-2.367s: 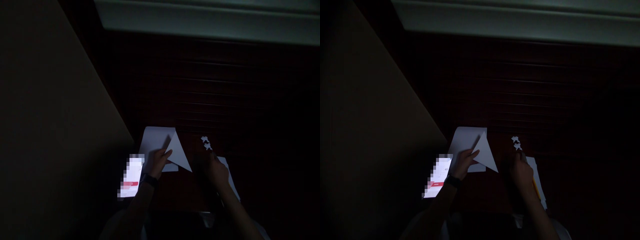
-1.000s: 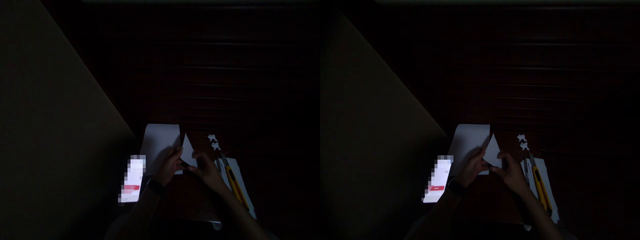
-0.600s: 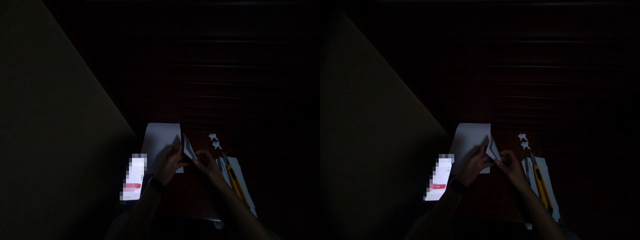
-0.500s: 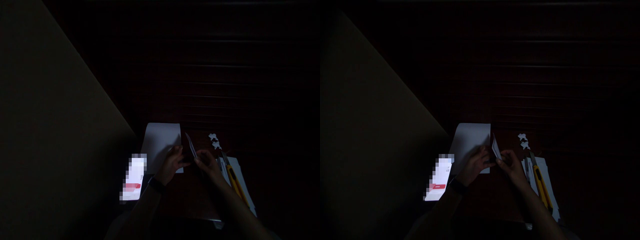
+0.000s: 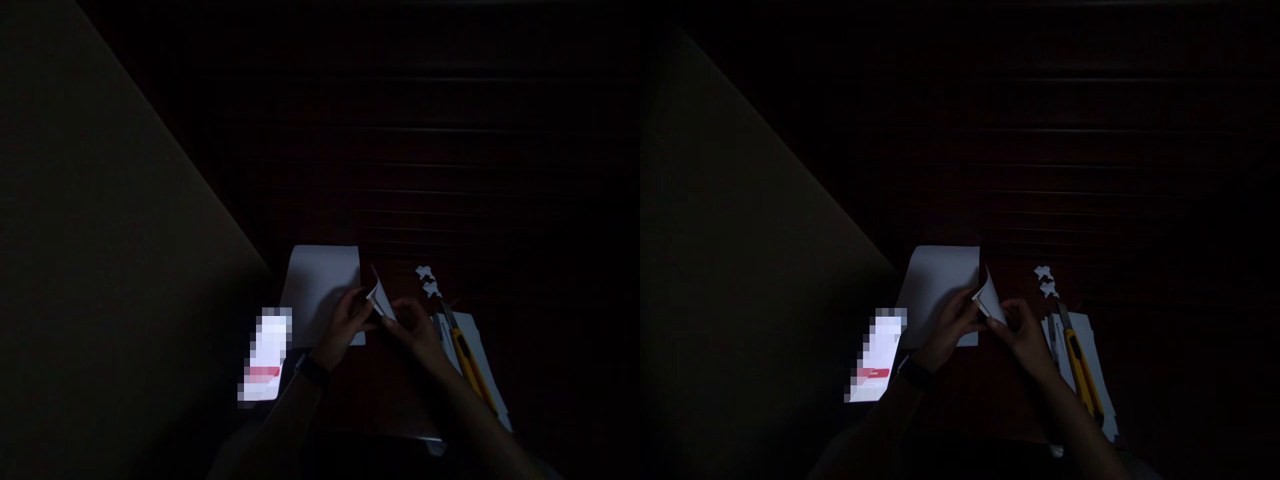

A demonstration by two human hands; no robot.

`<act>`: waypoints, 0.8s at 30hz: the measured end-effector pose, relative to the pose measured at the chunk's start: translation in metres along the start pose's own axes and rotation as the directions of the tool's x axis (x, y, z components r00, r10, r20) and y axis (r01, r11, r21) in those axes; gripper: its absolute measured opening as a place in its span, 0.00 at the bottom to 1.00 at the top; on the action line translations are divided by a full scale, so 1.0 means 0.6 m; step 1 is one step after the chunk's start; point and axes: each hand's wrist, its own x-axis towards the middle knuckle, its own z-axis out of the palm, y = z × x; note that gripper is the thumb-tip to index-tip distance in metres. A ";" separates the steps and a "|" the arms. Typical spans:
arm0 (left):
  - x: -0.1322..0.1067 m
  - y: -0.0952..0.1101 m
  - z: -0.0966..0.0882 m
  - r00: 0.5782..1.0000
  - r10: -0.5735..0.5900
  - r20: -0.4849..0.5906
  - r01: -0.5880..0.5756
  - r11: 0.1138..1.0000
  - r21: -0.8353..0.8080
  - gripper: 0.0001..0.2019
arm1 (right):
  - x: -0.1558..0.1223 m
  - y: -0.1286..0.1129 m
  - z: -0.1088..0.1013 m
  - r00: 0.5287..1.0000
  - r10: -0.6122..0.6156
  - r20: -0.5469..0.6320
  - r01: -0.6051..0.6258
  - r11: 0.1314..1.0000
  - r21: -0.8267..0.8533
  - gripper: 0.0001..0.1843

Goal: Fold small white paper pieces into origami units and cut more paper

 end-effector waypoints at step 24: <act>0.007 -0.013 -0.009 0.994 0.091 -0.055 -0.069 0.945 0.321 0.16 | -0.022 -0.033 -0.002 0.974 -0.191 -0.119 0.163 0.963 -0.214 0.34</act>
